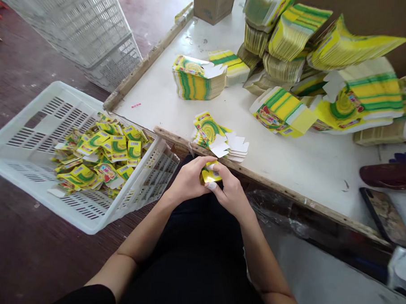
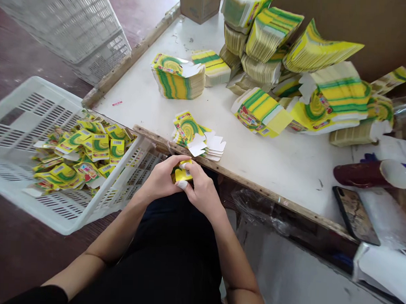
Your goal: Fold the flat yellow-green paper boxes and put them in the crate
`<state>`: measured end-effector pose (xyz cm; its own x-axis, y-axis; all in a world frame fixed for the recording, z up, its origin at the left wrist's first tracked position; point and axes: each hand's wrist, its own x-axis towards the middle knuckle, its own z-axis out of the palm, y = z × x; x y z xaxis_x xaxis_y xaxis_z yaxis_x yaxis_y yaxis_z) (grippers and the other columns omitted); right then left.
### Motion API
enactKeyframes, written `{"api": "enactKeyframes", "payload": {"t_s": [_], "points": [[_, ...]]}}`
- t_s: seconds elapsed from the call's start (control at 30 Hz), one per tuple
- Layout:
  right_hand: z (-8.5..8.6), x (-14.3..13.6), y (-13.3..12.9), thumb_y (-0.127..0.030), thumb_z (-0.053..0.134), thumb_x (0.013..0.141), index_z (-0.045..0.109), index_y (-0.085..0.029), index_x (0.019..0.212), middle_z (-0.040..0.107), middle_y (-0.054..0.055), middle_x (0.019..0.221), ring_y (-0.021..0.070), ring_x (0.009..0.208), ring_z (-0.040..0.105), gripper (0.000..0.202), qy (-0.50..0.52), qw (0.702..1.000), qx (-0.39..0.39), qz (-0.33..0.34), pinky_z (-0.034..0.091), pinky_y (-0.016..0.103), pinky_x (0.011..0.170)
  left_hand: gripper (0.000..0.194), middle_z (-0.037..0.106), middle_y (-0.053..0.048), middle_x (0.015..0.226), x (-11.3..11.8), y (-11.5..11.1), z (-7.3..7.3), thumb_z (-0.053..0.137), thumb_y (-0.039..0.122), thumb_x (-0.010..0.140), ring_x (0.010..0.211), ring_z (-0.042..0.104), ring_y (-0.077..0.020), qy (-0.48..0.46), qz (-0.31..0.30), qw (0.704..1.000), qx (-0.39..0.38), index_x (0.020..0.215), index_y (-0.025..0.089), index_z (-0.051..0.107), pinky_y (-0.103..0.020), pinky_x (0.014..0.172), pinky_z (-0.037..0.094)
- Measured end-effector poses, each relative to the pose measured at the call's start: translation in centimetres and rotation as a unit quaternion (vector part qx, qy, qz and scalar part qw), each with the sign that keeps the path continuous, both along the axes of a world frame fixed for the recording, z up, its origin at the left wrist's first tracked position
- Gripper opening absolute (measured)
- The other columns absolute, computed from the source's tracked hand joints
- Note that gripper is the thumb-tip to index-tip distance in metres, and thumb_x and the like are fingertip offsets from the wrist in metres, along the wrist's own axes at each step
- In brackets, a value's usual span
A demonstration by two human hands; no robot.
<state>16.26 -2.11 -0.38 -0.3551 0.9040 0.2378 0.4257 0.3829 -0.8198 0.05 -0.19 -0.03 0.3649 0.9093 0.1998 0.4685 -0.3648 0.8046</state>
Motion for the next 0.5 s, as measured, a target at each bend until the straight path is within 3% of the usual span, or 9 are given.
{"api": "enactKeyframes", "payload": {"t_s": [0.3, 0.5], "points": [[0.25, 0.11, 0.13, -0.031, 0.05, 0.096, 0.057, -0.022, 0.095, 0.066, 0.012, 0.109, 0.026, 0.105, 0.065, 0.011, -0.012, 1.0, -0.009, 0.001, 0.054, 0.038, 0.087, 0.054, 0.068, -0.007, 0.111, 0.05, -0.07, -0.13, 0.065, 0.014, 0.064, 0.097, 0.067, -0.0204, -0.011, 0.002, 1.0, -0.021, 0.116, 0.02, 0.052, -0.031, 0.086, 0.054], [0.43, 0.03, 0.2, -0.03, 0.051, 0.095, 0.057, -0.021, 0.092, 0.065, 0.013, 0.111, 0.0254, 0.103, 0.065, 0.011, -0.005, 1.0, -0.003, -0.002, 0.054, 0.038, 0.085, 0.054, 0.068, -0.007, 0.11, 0.09, -0.2, -0.03, 0.065, 0.017, 0.065, 0.095, 0.067, -0.0193, -0.02, 0.004, 0.999, -0.031, 0.117, 0.018, 0.051, -0.03, 0.085, 0.054]]}}
